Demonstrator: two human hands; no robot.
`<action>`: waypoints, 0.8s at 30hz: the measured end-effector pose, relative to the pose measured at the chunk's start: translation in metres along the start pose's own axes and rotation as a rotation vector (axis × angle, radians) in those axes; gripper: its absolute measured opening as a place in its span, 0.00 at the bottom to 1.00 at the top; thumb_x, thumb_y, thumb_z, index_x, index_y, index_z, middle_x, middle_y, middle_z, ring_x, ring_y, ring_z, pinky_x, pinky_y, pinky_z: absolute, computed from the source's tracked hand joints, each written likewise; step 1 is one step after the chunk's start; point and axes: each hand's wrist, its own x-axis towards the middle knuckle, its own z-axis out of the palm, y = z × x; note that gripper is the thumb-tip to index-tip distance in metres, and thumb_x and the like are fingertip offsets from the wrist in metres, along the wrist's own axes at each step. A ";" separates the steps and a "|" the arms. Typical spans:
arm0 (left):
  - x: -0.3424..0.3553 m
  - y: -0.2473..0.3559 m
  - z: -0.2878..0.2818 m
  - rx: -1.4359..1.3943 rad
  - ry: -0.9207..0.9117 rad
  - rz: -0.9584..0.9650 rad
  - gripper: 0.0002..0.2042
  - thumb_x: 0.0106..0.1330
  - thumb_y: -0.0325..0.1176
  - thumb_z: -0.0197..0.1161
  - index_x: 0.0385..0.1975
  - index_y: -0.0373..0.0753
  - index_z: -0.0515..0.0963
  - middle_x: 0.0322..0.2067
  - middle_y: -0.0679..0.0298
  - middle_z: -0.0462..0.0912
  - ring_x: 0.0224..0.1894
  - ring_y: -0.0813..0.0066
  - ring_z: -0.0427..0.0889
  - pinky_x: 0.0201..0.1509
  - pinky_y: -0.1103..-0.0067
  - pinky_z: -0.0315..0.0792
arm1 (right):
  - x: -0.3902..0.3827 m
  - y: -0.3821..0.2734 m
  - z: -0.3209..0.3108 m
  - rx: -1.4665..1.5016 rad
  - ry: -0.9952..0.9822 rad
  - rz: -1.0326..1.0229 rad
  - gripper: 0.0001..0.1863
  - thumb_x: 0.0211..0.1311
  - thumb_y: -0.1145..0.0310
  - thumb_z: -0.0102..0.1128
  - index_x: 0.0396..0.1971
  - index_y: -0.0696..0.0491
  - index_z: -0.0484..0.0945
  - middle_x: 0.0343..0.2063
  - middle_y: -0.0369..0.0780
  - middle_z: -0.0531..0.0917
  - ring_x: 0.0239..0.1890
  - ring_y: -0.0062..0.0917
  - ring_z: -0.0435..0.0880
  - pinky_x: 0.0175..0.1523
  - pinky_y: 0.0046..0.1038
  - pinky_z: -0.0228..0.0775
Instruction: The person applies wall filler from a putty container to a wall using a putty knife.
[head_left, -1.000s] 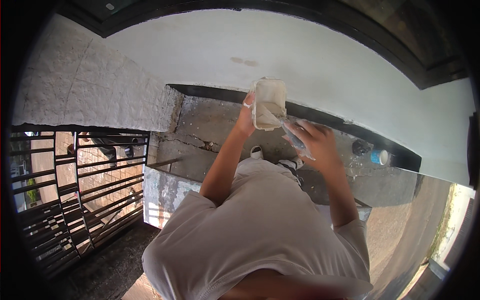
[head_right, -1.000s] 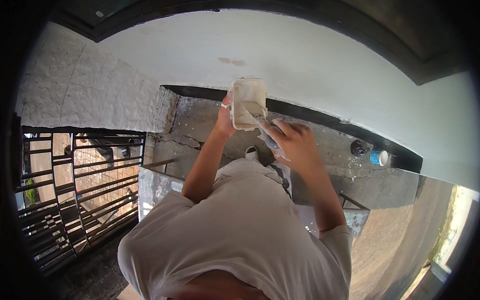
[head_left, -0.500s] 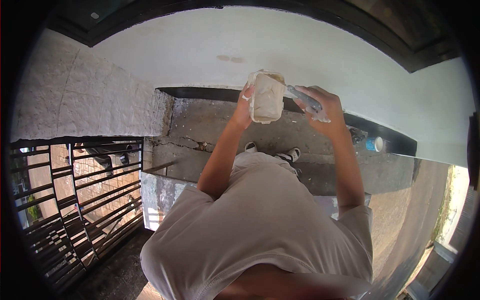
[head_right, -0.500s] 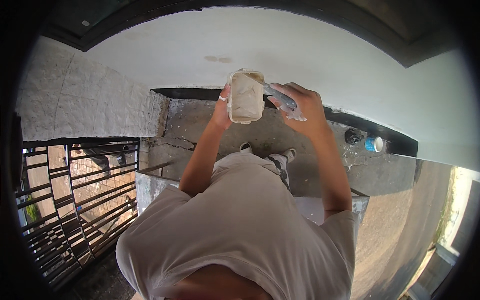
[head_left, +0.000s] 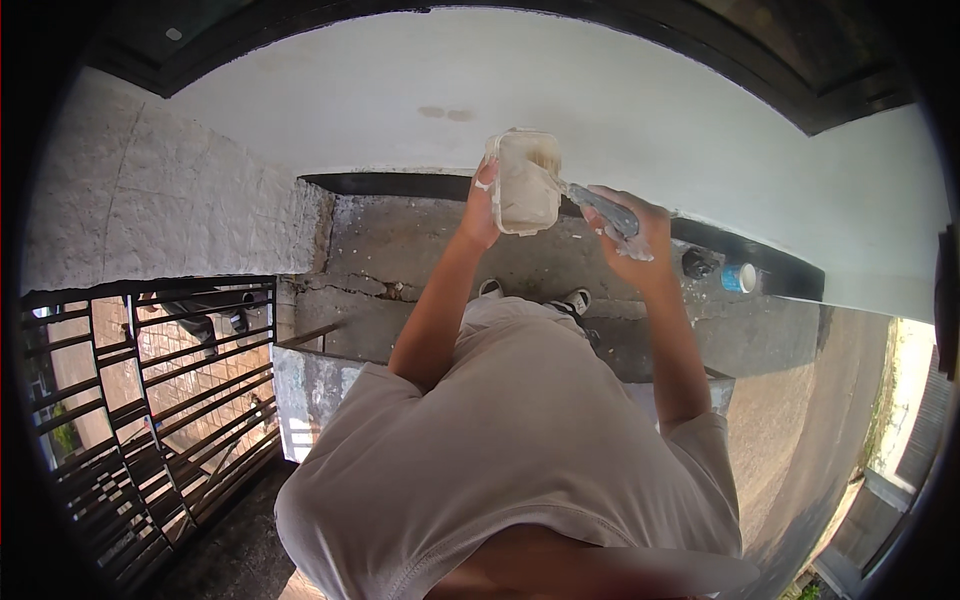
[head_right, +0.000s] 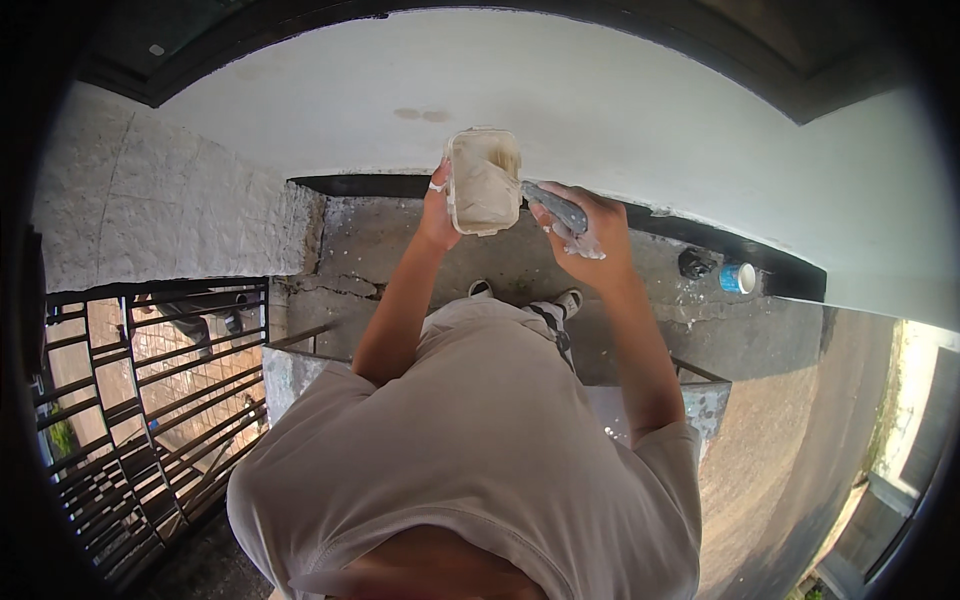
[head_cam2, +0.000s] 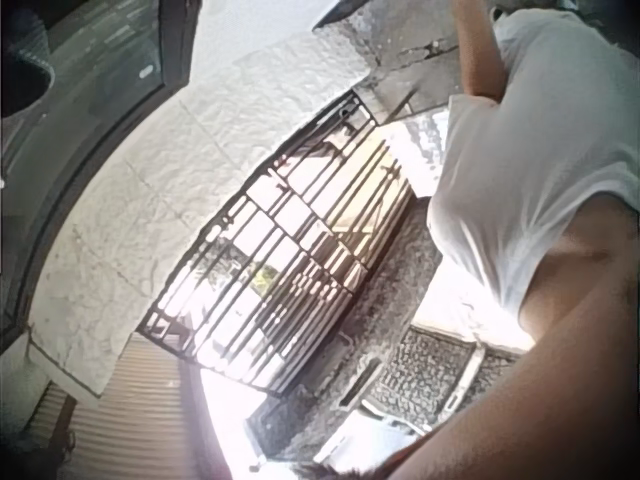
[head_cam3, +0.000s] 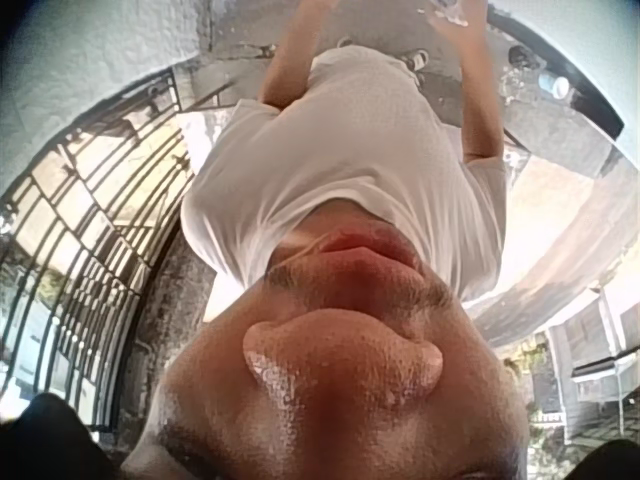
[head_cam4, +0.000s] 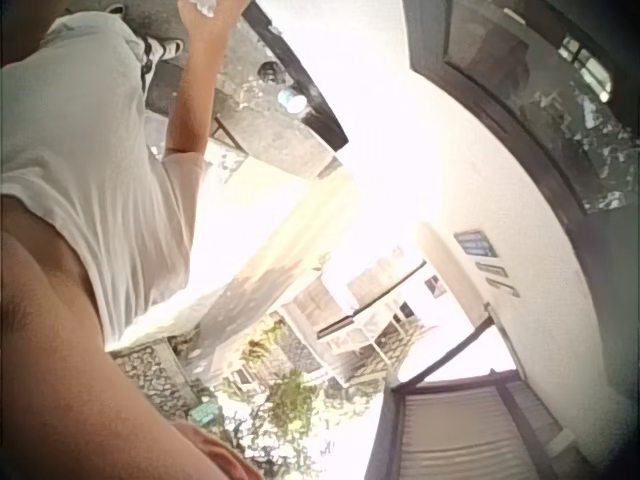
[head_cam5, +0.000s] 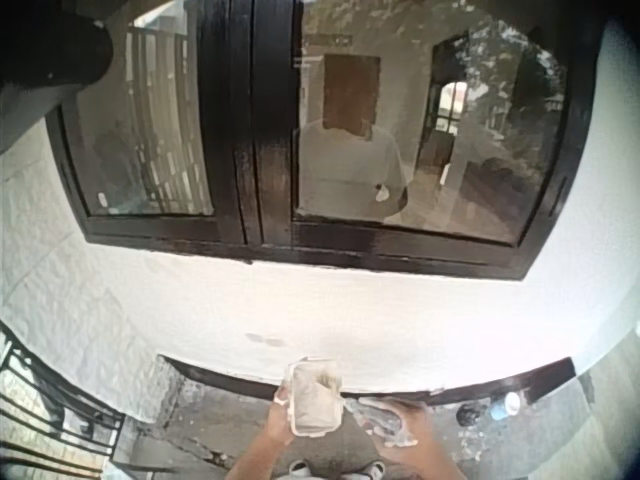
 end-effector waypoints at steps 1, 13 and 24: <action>0.002 0.001 0.000 -0.003 0.003 -0.010 0.34 0.67 0.55 0.57 0.67 0.40 0.60 0.58 0.55 0.75 0.57 0.58 0.79 0.59 0.61 0.77 | 0.005 0.000 -0.001 -0.001 -0.001 0.010 0.16 0.51 0.75 0.72 0.42 0.55 0.82 0.29 0.43 0.87 0.26 0.33 0.87 0.33 0.26 0.77; -0.005 -0.014 -0.004 0.038 0.111 -0.102 0.32 0.69 0.54 0.54 0.66 0.39 0.62 0.58 0.54 0.74 0.58 0.56 0.78 0.59 0.60 0.76 | -0.037 0.040 0.009 0.245 0.022 0.168 0.07 0.55 0.78 0.66 0.35 0.60 0.82 0.24 0.40 0.87 0.26 0.21 0.88 0.33 0.22 0.78; -0.008 -0.032 -0.011 0.005 0.207 -0.009 0.32 0.71 0.56 0.48 0.67 0.39 0.62 0.60 0.54 0.73 0.61 0.57 0.76 0.63 0.60 0.73 | -0.059 0.025 0.040 0.365 0.164 0.658 0.05 0.60 0.76 0.64 0.32 0.62 0.81 0.18 0.37 0.83 0.14 0.14 0.76 0.19 0.20 0.67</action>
